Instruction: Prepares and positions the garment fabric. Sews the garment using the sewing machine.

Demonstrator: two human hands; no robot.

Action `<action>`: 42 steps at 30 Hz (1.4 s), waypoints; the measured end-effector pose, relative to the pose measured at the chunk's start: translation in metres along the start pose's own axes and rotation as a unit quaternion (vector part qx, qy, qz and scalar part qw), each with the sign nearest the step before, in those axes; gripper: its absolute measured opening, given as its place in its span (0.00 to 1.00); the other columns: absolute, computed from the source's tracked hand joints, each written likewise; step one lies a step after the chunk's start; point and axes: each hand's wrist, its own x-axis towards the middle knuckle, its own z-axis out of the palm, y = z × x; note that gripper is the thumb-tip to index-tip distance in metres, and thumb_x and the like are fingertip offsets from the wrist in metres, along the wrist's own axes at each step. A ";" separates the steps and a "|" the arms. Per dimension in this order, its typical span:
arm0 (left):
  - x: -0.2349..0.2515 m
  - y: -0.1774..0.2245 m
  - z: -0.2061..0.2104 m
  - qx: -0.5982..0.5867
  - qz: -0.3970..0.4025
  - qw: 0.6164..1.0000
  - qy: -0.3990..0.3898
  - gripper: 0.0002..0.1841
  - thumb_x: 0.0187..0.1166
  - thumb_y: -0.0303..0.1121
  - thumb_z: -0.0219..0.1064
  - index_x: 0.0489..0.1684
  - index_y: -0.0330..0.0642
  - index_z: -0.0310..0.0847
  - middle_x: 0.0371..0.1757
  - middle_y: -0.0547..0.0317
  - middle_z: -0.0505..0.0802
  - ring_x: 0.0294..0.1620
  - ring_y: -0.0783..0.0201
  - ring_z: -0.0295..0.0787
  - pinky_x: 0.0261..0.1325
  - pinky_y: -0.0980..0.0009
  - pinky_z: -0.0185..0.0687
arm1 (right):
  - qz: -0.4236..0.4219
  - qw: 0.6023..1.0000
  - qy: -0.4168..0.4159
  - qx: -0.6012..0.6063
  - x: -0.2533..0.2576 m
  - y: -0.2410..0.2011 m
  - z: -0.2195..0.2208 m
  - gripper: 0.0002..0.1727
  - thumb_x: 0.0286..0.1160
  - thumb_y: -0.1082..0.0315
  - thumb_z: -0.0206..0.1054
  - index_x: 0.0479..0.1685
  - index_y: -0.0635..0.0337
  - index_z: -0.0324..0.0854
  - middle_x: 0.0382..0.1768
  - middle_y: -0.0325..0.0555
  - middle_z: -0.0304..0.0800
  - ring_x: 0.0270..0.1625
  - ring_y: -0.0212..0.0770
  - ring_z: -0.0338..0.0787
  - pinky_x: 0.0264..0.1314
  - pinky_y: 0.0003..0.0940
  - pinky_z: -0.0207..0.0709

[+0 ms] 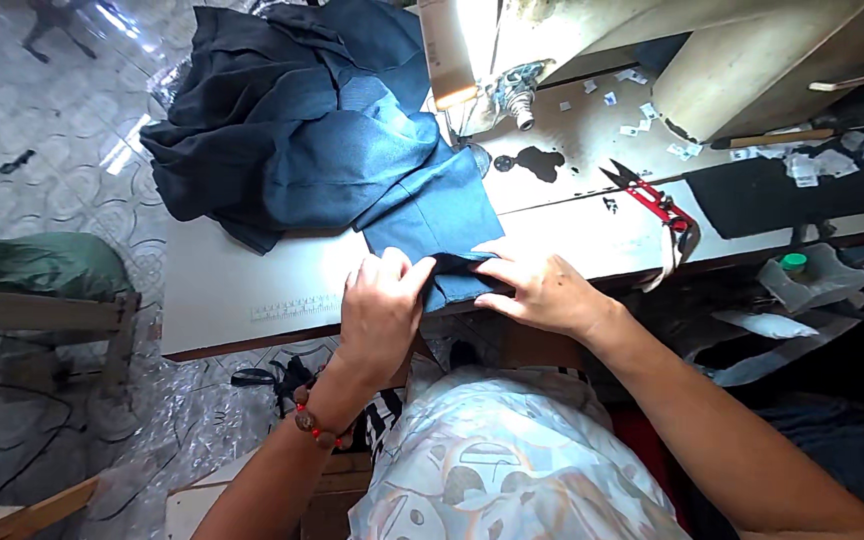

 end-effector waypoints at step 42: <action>0.017 0.020 0.002 0.160 0.053 0.964 -0.208 0.35 0.78 0.66 0.61 0.45 0.36 0.89 0.34 0.45 0.88 0.42 0.43 0.86 0.49 0.47 0.75 | 0.004 0.992 0.026 -0.125 0.002 -0.022 0.002 0.11 0.79 0.61 0.65 0.44 0.56 0.90 0.51 0.53 0.91 0.56 0.58 0.89 0.50 0.56 0.76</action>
